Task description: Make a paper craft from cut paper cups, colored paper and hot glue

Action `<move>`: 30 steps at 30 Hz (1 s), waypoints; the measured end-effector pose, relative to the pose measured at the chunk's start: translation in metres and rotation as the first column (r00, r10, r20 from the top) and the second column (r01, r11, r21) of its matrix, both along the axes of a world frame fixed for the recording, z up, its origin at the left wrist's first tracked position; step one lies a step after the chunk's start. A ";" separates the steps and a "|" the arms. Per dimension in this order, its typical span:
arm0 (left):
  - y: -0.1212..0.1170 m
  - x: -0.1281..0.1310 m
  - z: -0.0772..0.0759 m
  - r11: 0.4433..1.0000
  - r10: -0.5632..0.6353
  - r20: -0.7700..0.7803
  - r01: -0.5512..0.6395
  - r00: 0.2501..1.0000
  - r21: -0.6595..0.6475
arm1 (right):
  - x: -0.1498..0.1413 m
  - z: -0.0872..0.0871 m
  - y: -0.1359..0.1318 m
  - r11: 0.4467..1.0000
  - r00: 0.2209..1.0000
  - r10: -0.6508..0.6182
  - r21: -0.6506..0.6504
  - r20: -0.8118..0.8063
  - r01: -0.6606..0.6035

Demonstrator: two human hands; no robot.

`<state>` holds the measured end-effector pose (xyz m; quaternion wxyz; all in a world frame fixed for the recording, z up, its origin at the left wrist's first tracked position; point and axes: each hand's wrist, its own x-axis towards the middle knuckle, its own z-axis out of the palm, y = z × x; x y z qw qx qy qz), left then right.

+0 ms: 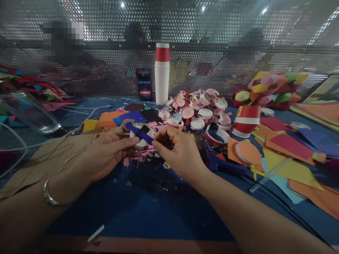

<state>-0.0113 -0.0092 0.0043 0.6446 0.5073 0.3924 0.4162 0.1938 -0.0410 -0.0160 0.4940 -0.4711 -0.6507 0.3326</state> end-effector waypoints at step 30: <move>0.000 0.002 -0.005 0.993 0.059 -0.031 -0.056 0.998 0.101 | -0.003 0.006 -0.002 0.961 0.992 0.085 -0.257 -0.093 -0.106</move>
